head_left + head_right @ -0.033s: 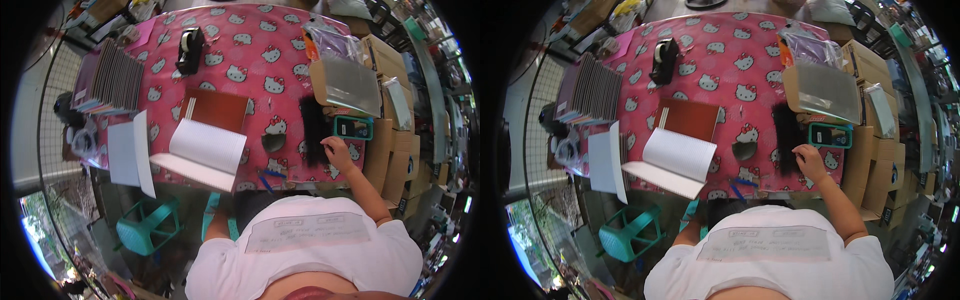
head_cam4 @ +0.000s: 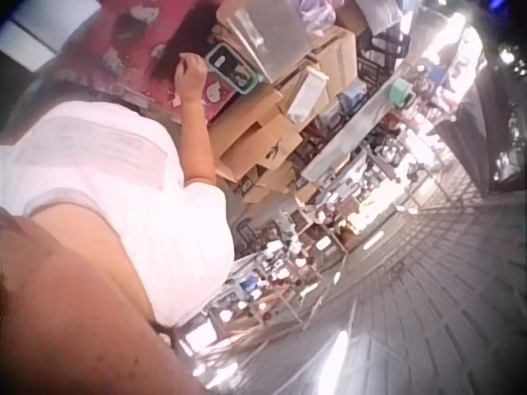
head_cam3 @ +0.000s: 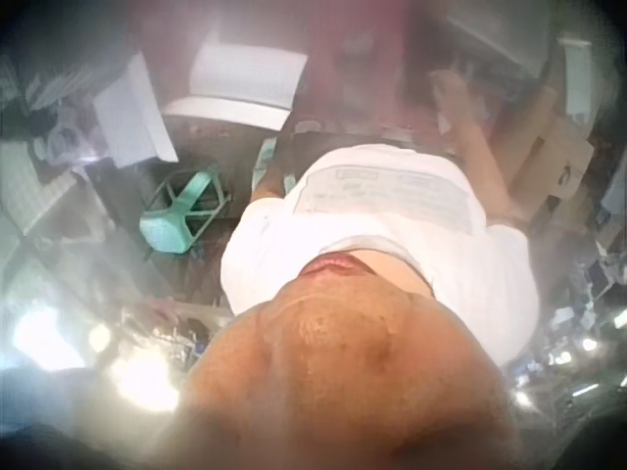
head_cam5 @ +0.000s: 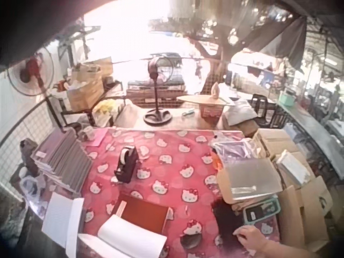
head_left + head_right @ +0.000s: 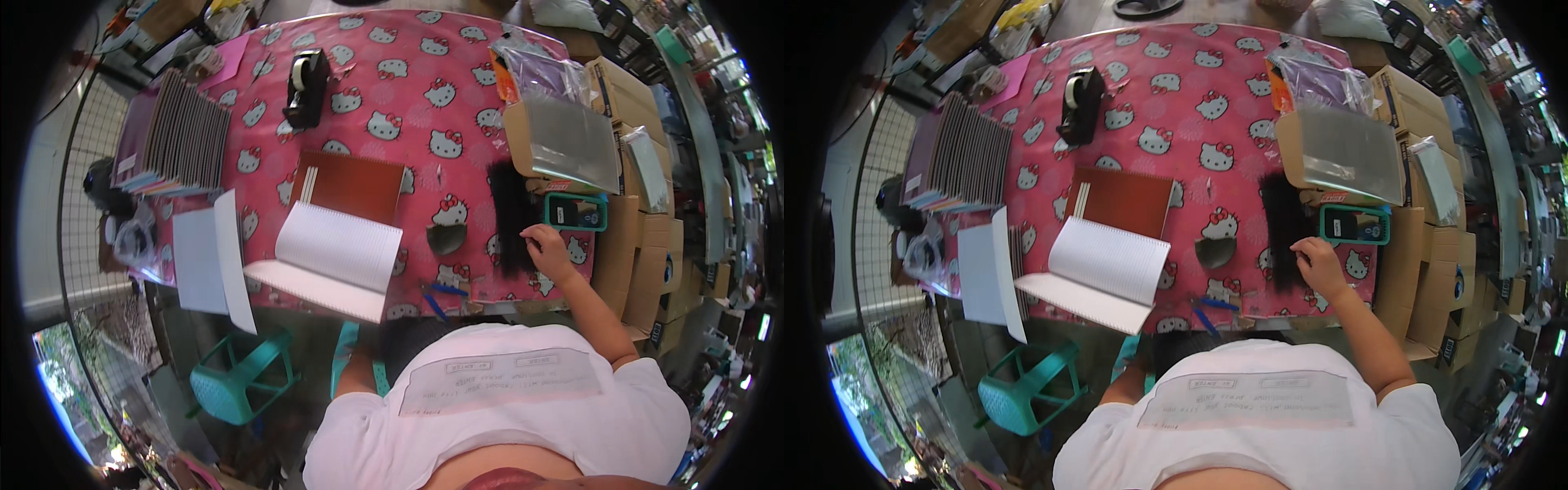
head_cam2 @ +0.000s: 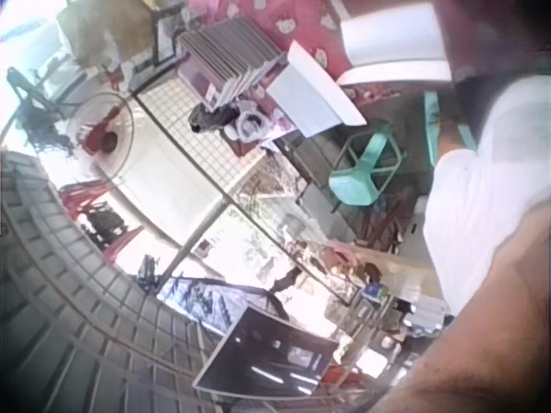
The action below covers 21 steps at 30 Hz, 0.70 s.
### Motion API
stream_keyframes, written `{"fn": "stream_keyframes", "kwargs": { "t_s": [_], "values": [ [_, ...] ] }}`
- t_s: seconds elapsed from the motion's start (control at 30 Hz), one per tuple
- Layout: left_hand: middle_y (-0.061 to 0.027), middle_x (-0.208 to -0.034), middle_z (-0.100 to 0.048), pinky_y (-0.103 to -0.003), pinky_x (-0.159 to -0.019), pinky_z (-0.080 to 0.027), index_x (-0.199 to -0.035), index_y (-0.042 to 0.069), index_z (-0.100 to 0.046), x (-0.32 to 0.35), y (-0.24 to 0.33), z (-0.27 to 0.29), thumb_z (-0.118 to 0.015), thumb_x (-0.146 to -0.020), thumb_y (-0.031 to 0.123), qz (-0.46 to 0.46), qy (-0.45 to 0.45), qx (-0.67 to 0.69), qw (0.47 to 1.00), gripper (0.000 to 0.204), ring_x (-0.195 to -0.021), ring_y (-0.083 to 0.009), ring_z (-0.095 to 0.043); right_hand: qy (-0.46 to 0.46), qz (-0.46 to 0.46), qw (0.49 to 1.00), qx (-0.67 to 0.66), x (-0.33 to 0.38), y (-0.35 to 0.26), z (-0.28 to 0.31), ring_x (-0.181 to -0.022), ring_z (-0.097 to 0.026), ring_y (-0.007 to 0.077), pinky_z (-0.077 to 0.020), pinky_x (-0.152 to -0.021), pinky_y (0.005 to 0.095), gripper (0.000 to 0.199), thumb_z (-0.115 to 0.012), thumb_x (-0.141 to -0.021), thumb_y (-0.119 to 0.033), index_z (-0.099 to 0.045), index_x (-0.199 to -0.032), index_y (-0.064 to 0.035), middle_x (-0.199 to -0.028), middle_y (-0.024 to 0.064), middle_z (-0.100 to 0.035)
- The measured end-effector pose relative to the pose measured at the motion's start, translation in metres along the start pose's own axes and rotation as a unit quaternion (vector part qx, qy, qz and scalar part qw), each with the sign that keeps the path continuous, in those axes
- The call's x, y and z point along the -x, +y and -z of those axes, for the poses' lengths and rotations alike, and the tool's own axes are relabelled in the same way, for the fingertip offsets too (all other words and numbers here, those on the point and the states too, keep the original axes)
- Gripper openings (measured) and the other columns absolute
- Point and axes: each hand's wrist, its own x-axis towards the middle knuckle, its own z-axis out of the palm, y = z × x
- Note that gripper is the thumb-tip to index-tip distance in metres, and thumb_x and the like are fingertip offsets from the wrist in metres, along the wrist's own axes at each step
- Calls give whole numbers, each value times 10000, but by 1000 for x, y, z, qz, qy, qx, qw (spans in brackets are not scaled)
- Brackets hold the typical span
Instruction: The person organizes notebooks by inserting spiral bindings into them and placing them into a box.
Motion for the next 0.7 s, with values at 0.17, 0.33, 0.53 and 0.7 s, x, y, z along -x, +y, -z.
{"fn": "stream_keyframes", "kwargs": {
  "t_s": [0.17,0.33,0.53,0.7],
  "values": [
    [-152,-1453,-438,-532,-1070,-383,-1419,130,-451,-15,-18,28,-561,-939,370,1,30,64,998,549,-1354,-375,-402,27,-76,994,73,-40,-9,-58,-966,-614,352,-503,-859,416,249,-683,-825,-99,-627,-1063,-51,-1047,142,-605],
    [-163,-1427,-463,-503,-1075,-378,-1398,111,-468,-24,-57,74,-545,-954,359,2,78,162,984,515,-1338,-367,-421,18,-195,969,153,-73,-21,-87,-966,-605,374,-511,-842,448,351,-756,-782,-157,-561,-1060,-65,-1059,155,-564],
    [-177,-1395,-494,-468,-1082,-373,-1373,88,-489,-53,-97,132,-524,-972,345,-43,159,347,923,478,-1320,-358,-443,54,-220,963,143,-79,-23,-99,-947,-612,386,-518,-805,459,322,-753,-763,-134,-559,-1012,-73,-1010,154,-591],
    [-189,-1369,-519,-439,-1087,-368,-1351,69,-506,-59,-121,178,-507,-986,333,-142,141,473,858,451,-1304,-350,-461,103,-228,954,166,-69,-29,-108,-969,-633,370,-517,-817,469,257,-704,-795,-116,-585,-1022,-97,-1032,137,-622]
  ]
}}
